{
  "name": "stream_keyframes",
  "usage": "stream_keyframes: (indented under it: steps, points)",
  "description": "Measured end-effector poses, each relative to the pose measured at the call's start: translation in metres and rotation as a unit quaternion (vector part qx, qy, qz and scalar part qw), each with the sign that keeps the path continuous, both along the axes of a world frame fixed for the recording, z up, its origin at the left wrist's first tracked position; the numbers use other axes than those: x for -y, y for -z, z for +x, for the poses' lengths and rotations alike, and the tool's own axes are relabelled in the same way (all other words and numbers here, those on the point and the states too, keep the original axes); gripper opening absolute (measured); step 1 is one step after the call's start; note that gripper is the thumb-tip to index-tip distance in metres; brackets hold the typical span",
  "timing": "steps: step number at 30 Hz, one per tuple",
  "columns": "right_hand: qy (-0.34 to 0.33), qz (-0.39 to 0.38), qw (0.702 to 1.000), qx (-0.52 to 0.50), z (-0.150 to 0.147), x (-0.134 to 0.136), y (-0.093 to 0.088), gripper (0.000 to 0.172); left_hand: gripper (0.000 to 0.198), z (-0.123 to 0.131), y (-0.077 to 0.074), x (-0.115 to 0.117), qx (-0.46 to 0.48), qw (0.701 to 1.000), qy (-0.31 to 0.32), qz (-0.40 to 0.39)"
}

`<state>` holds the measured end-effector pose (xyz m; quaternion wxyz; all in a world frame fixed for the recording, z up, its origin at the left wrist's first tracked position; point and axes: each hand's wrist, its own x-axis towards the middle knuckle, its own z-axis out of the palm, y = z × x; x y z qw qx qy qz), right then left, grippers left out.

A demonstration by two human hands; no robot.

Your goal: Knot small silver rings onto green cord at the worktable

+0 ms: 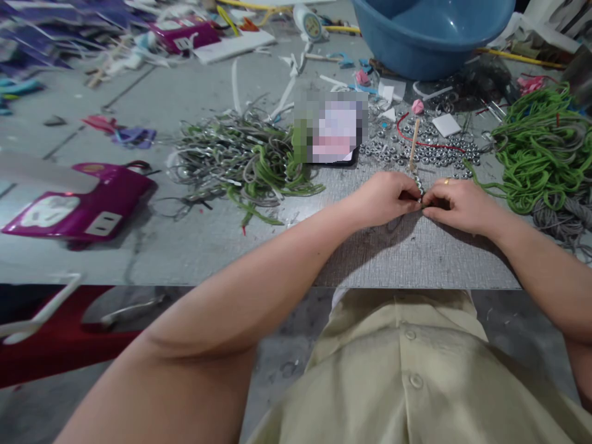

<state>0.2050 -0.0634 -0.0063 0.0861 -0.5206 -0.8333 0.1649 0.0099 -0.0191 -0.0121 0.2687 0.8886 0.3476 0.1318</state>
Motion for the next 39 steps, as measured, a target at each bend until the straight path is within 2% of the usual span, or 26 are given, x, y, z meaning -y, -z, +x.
stream_keyframes:
  steps: [13, 21, 28, 30, 36, 39]
  points:
    - [0.058, -0.017, 0.989, 0.137, -0.017, 0.007, -0.007, 0.026, 0.022, 0.002, 0.004, 0.001, -0.027, 0.999, 0.002, 0.027]
    - [0.072, -0.010, 0.994, 0.077, -0.009, 0.006, -0.003, 0.009, 0.019, 0.003, 0.001, 0.002, -0.043, 0.999, 0.001, 0.028]
    - [0.074, 0.015, 0.996, 0.052, 0.003, 0.002, 0.003, 0.026, 0.015, 0.002, 0.007, 0.003, -0.008, 0.998, 0.006, 0.057]
    - [0.068, 0.010, 0.996, 0.060, 0.003, 0.001, 0.003, 0.029, 0.017, -0.001, 0.005, 0.003, 0.006, 0.997, 0.027, 0.068]
    - [0.027, -0.039, 0.998, 0.031, 0.010, -0.002, -0.005, 0.039, 0.037, -0.010, -0.008, 0.004, 0.023, 0.987, 0.143, 0.063]
    - [-0.004, -0.060, 0.998, 0.026, 0.015, -0.004, -0.009, 0.033, 0.042, -0.010, -0.010, 0.006, -0.012, 0.983, 0.166, 0.070]
